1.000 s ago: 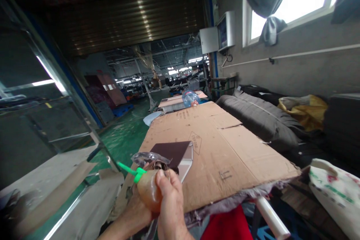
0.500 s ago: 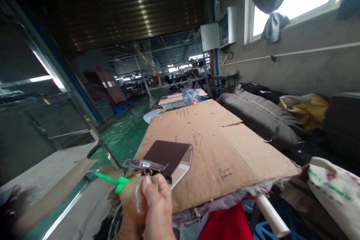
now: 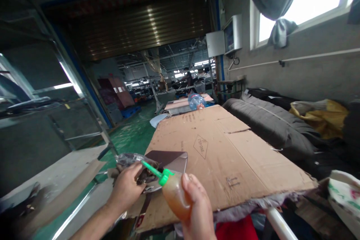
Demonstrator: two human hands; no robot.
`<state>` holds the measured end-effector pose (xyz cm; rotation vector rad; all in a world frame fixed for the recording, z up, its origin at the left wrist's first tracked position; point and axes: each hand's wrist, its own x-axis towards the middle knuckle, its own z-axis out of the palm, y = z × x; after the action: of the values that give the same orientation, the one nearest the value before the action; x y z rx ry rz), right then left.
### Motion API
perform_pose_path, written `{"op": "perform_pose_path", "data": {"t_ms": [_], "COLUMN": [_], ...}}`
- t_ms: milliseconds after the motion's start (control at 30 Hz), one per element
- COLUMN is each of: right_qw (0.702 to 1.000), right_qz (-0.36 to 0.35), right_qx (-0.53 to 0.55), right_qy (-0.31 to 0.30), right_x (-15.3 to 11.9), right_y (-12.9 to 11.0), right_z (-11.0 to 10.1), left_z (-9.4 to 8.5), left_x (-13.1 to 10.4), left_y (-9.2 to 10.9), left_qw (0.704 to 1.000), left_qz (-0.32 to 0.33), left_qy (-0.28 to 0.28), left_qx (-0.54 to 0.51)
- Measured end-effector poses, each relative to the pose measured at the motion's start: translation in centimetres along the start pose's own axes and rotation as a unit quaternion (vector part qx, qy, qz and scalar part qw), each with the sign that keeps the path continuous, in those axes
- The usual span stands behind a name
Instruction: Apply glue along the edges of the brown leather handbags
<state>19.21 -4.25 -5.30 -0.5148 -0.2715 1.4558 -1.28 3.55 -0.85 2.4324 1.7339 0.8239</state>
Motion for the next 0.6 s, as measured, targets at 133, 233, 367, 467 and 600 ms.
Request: {"op": "perform_pose_path", "data": {"t_ms": [133,233,367,467,600], "right_qw": [0.997,0.991,0.984,0.983,0.986], "right_qz": [0.009,0.025,0.055,0.065,0.004], "right_qx": [-0.01,-0.021,-0.033,-0.064,-0.106], "right_qy": [0.081,0.127,0.169,0.157,0.131], "right_x": [-0.5,-1.0,-1.5,-1.7,-1.9], "right_y": [-3.7,-6.0,-8.5,-9.6,-9.6], "right_z": [-1.8,-2.7,-3.8,-5.2,-8.1], "left_z": [-5.1,-8.6,-11.2,-10.5,-6.4], "left_x": [3.5,5.6,7.7,8.7,9.9], "left_y": [-0.6,0.0,1.8,3.9,6.7], "left_qw": [0.998,0.993,0.979,0.963,0.928], "left_qz": [0.029,-0.017,-0.009,0.025,0.087], "left_qy": [-0.048,-0.115,-0.199,-0.263,-0.343], "left_qx": [-0.02,0.008,0.028,0.057,0.115]}}
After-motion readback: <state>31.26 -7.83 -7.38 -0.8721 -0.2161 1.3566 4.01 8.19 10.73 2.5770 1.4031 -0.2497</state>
